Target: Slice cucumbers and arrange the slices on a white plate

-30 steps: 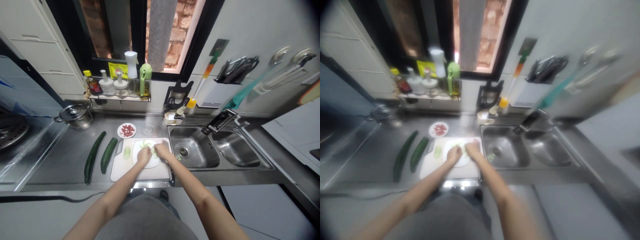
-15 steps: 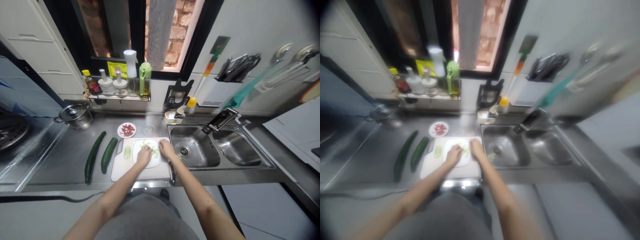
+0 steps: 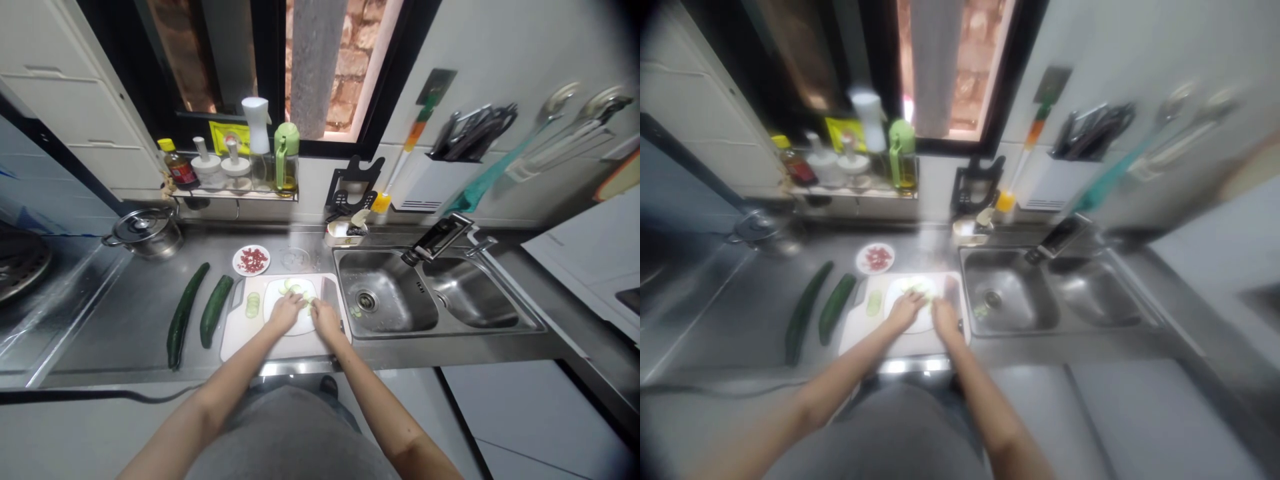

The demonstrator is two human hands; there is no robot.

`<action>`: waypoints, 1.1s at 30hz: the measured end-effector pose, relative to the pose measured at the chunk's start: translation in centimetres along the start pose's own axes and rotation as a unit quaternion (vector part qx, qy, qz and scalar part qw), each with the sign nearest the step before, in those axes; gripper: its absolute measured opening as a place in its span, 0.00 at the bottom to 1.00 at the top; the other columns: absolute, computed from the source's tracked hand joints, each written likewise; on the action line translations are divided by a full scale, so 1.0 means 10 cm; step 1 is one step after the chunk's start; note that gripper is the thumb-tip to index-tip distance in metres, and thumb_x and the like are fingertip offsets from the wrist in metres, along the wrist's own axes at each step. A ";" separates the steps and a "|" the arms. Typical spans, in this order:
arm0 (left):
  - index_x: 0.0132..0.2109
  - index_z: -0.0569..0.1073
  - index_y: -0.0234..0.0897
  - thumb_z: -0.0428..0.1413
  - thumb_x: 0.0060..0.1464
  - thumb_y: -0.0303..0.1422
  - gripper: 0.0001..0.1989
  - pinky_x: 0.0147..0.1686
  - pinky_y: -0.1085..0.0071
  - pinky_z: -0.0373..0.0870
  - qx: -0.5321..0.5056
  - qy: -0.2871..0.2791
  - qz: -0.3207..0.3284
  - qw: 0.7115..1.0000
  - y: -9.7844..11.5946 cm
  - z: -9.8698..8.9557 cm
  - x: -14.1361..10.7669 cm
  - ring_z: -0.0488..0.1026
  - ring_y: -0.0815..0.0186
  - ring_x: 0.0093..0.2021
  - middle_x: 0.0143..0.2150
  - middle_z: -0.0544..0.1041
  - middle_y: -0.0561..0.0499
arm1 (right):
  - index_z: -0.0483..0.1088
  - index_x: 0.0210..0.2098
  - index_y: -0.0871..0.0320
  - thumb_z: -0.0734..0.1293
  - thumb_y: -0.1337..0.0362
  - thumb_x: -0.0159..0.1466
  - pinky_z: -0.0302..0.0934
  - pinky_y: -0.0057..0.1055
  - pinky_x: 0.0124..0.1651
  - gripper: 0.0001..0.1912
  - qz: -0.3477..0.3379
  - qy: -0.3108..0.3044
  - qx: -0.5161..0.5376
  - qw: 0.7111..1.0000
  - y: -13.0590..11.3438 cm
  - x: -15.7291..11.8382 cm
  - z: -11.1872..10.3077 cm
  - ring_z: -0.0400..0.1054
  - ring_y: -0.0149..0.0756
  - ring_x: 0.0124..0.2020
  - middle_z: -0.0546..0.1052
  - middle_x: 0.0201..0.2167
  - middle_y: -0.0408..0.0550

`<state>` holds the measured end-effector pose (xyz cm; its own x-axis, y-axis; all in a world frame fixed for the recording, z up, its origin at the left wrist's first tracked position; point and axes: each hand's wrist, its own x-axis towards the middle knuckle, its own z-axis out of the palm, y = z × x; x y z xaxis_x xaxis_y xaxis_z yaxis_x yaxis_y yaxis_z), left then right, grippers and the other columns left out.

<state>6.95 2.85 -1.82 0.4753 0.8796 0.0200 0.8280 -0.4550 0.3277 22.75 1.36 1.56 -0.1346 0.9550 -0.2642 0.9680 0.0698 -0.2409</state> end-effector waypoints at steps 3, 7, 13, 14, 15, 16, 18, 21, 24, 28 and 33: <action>0.54 0.72 0.46 0.46 0.60 0.25 0.19 0.52 0.64 0.65 -0.002 -0.002 0.002 1.000 -0.01 0.00 0.00 0.61 0.61 0.54 0.57 0.70 0.50 | 0.67 0.49 0.56 0.56 0.66 0.67 0.53 0.26 0.42 0.14 -0.010 -0.003 -0.004 1.000 0.00 -0.01 -0.02 0.67 0.37 0.45 0.75 0.44 0.51; 0.54 0.72 0.47 0.46 0.60 0.25 0.19 0.50 0.65 0.65 0.003 0.001 -0.001 1.000 -0.01 0.00 0.01 0.62 0.61 0.53 0.56 0.70 0.50 | 0.67 0.48 0.56 0.56 0.66 0.67 0.53 0.26 0.42 0.14 -0.011 -0.005 -0.001 1.000 -0.01 -0.02 -0.04 0.67 0.37 0.44 0.75 0.44 0.51; 0.54 0.72 0.47 0.46 0.60 0.25 0.20 0.49 0.66 0.66 0.012 -0.008 -0.012 1.000 -0.03 -0.02 0.00 0.62 0.60 0.53 0.56 0.70 0.50 | 0.67 0.47 0.57 0.56 0.67 0.67 0.53 0.26 0.42 0.13 -0.006 -0.015 -0.008 1.000 -0.03 0.00 -0.04 0.67 0.36 0.45 0.74 0.45 0.52; 0.54 0.72 0.47 0.45 0.60 0.25 0.20 0.48 0.65 0.67 0.016 -0.008 -0.012 1.000 -0.03 -0.02 0.00 0.62 0.60 0.54 0.56 0.70 0.49 | 0.67 0.47 0.57 0.56 0.67 0.67 0.53 0.26 0.43 0.13 -0.005 -0.018 -0.011 1.000 -0.04 0.01 -0.04 0.67 0.36 0.45 0.74 0.45 0.52; 0.54 0.72 0.46 0.45 0.60 0.25 0.20 0.48 0.65 0.67 0.019 -0.007 -0.012 1.000 -0.03 -0.02 0.00 0.62 0.60 0.54 0.56 0.70 0.49 | 0.67 0.47 0.57 0.56 0.67 0.67 0.54 0.26 0.42 0.13 -0.004 -0.021 -0.014 1.000 -0.04 0.01 -0.04 0.67 0.36 0.45 0.74 0.45 0.52; 0.54 0.72 0.46 0.45 0.60 0.25 0.20 0.48 0.65 0.67 0.022 -0.007 -0.011 1.000 -0.03 -0.02 0.00 0.62 0.60 0.54 0.56 0.70 0.49 | 0.67 0.47 0.57 0.56 0.67 0.67 0.54 0.26 0.42 0.13 -0.003 -0.023 -0.016 1.000 -0.04 0.02 -0.03 0.67 0.36 0.45 0.74 0.45 0.52; 0.54 0.72 0.46 0.46 0.60 0.25 0.20 0.48 0.65 0.67 0.026 -0.008 -0.008 1.000 -0.04 -0.01 0.00 0.62 0.59 0.54 0.56 0.70 0.48 | 0.67 0.48 0.57 0.56 0.66 0.67 0.54 0.26 0.42 0.13 0.000 -0.025 -0.021 0.999 -0.04 0.02 -0.03 0.67 0.36 0.45 0.74 0.45 0.53; 0.55 0.71 0.45 0.46 0.60 0.25 0.20 0.48 0.64 0.67 0.034 -0.006 -0.003 0.999 -0.03 -0.01 -0.02 0.61 0.58 0.54 0.56 0.69 0.48 | 0.67 0.48 0.57 0.56 0.66 0.67 0.54 0.26 0.42 0.13 0.000 -0.019 -0.020 1.000 -0.03 0.01 -0.01 0.67 0.36 0.45 0.74 0.45 0.53; 0.57 0.69 0.45 0.45 0.60 0.25 0.21 0.49 0.64 0.67 0.035 0.004 0.005 0.999 -0.01 -0.02 -0.05 0.61 0.59 0.54 0.57 0.68 0.47 | 0.67 0.47 0.57 0.55 0.66 0.67 0.54 0.26 0.43 0.13 -0.006 -0.006 -0.004 1.000 -0.01 0.00 0.01 0.67 0.36 0.45 0.74 0.44 0.52; 0.59 0.66 0.46 0.45 0.60 0.26 0.22 0.50 0.64 0.66 0.027 0.007 0.026 0.999 0.02 -0.01 -0.07 0.61 0.60 0.53 0.56 0.67 0.46 | 0.67 0.49 0.58 0.53 0.66 0.67 0.54 0.27 0.44 0.16 0.015 0.036 0.024 0.999 0.05 0.00 0.03 0.67 0.37 0.46 0.74 0.46 0.53; 0.59 0.67 0.47 0.45 0.60 0.26 0.22 0.50 0.63 0.66 0.044 0.000 0.017 0.999 0.01 0.03 -0.06 0.61 0.59 0.53 0.55 0.66 0.46 | 0.67 0.49 0.58 0.50 0.64 0.68 0.55 0.27 0.41 0.18 0.072 0.075 0.037 0.994 0.14 0.05 0.03 0.68 0.37 0.44 0.75 0.45 0.52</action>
<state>6.82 2.26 -2.05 0.5033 0.8636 0.0288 0.8349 -0.4946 0.2416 23.93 1.83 0.82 0.0417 0.9862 -0.1604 0.9559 -0.0861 -0.2809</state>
